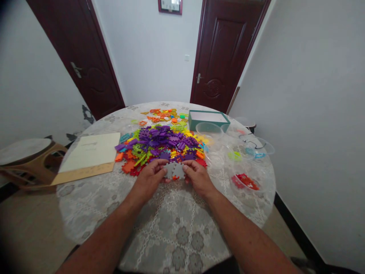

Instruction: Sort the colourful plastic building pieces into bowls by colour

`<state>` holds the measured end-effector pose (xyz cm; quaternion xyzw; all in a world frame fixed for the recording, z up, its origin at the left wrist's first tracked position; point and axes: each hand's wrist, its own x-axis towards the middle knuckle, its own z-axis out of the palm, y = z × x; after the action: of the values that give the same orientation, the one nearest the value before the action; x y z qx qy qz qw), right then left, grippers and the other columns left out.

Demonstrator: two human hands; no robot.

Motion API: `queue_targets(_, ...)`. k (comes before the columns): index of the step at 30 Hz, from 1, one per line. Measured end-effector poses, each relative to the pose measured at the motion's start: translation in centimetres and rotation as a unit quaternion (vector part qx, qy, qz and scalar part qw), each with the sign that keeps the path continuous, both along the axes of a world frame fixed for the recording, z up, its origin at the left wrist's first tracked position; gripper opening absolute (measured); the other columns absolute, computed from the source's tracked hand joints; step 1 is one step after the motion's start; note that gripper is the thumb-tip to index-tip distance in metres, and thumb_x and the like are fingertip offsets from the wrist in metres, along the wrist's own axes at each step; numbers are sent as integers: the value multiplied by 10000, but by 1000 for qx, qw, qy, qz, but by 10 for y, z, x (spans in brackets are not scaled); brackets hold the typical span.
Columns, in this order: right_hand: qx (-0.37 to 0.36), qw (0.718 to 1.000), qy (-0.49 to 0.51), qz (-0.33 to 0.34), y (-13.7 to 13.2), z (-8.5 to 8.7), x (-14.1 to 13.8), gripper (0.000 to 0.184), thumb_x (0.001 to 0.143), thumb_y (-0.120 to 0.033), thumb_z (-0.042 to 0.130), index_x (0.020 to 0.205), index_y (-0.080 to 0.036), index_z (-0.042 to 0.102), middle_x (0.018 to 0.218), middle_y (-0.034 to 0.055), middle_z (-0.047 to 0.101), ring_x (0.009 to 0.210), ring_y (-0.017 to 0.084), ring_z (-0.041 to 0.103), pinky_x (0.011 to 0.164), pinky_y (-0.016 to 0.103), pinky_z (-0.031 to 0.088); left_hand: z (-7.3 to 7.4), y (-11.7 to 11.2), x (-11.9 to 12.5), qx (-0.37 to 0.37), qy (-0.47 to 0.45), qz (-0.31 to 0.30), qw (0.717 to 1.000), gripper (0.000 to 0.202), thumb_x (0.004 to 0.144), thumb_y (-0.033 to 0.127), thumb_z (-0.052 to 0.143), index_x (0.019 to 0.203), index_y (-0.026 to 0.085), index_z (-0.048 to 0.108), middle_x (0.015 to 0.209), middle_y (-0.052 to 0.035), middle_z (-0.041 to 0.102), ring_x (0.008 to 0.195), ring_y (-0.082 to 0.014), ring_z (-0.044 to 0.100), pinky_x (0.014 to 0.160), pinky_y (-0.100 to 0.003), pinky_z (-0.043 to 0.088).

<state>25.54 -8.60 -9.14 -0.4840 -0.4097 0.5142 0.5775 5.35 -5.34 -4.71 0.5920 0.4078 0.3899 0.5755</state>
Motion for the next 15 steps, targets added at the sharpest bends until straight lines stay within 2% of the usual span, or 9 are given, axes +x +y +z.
queue_targets(3, 4, 1000, -11, 0, 0, -2, 1, 350, 823, -493, 797, 1042, -234, 711, 845, 2, 678, 604, 122, 539, 501, 238, 443, 1, 1, 0, -15, -9, -5, 1000, 327, 914, 249, 596, 1234, 190, 633, 1144, -88, 746, 933, -193, 743, 764, -347, 670)
queue_targets(10, 9, 999, -47, 15, -3, -1, 0, 321, 846, -484, 791, 1044, -238, 732, 834, 4, 691, 625, 137, 560, 514, 249, 449, 5, -3, 1, -43, -18, -53, 998, 401, 909, 219, 613, 1309, 183, 610, 1031, -66, 740, 905, -186, 729, 743, -347, 664)
queue_targets(15, 15, 997, -70, 18, -4, 1, 0, 295, 866, -471, 768, 1044, -239, 733, 814, -1, 689, 632, 142, 566, 524, 254, 448, 6, -5, 1, -39, -7, -63, 997, 384, 924, 303, 620, 1292, 190, 619, 1010, -65, 749, 916, -191, 718, 718, -322, 640)
